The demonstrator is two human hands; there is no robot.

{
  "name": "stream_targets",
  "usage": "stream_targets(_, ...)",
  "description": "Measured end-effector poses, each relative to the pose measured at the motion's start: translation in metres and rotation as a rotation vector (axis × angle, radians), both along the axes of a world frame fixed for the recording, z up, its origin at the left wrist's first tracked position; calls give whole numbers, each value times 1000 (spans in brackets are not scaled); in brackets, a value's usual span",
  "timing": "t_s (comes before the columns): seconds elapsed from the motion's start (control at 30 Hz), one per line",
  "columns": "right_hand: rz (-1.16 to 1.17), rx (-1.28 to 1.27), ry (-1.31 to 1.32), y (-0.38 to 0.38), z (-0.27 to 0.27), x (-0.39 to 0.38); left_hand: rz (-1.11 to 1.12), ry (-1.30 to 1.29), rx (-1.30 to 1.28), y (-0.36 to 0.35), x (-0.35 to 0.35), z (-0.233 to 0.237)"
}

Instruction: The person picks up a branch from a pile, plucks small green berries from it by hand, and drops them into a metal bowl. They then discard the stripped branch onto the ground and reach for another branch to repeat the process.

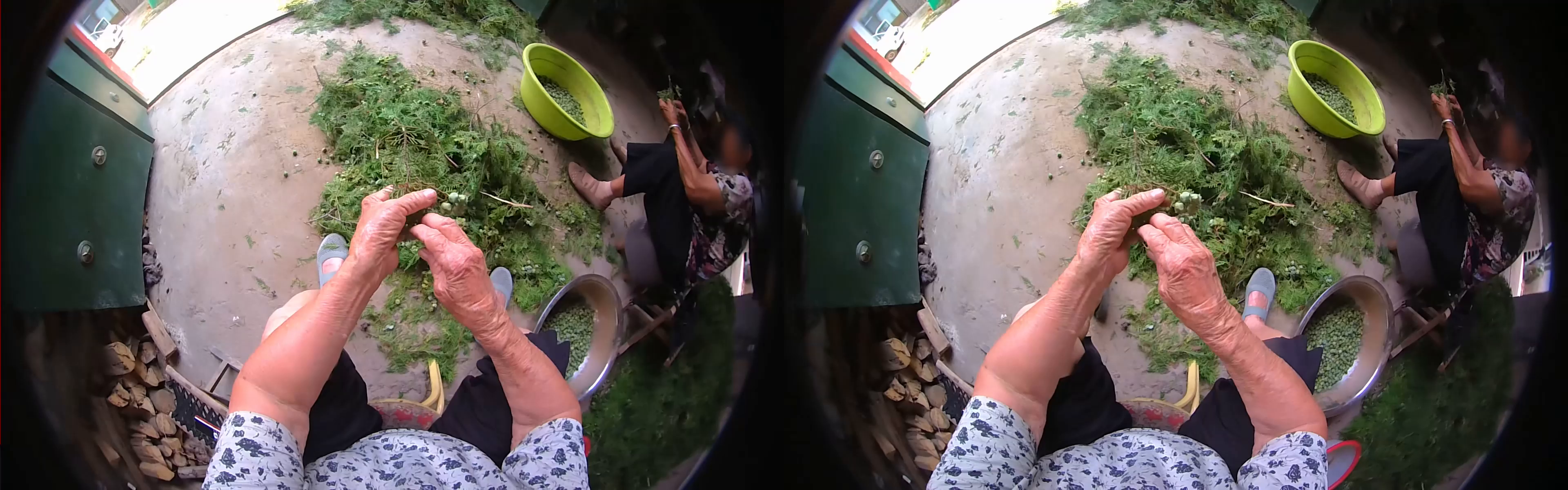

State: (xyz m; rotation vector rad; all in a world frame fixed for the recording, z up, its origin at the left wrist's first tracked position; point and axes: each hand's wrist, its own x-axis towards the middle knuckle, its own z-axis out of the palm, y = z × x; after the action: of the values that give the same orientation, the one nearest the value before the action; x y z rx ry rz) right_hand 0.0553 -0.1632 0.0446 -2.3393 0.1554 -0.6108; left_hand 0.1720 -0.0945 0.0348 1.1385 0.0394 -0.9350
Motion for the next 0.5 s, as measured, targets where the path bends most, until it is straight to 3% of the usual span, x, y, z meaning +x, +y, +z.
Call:
stream_targets(0.1,-14,85,6,-10,11,-4,61,64,-40,-6,0,-1)
stream_targets(0.17,-238,233,-82,-17,14,-8,89,108,-40,-9,-1,2)
stream_targets(0.23,-396,168,-160,-31,16,-9,23,57,4,-11,-4,8)
stream_targets(0.27,-445,243,-63,-33,25,-9,-16,42,9,-12,-5,6)
stream_targets(0.3,-454,245,-62,-37,19,-8,-24,43,12,-14,-8,7)
stream_targets(0.4,-269,927,-37,-39,4,-5,-58,91,-62,-17,-14,8)
stream_targets(0.5,-309,874,-24,-41,1,-6,-148,86,-89,-16,-15,6)
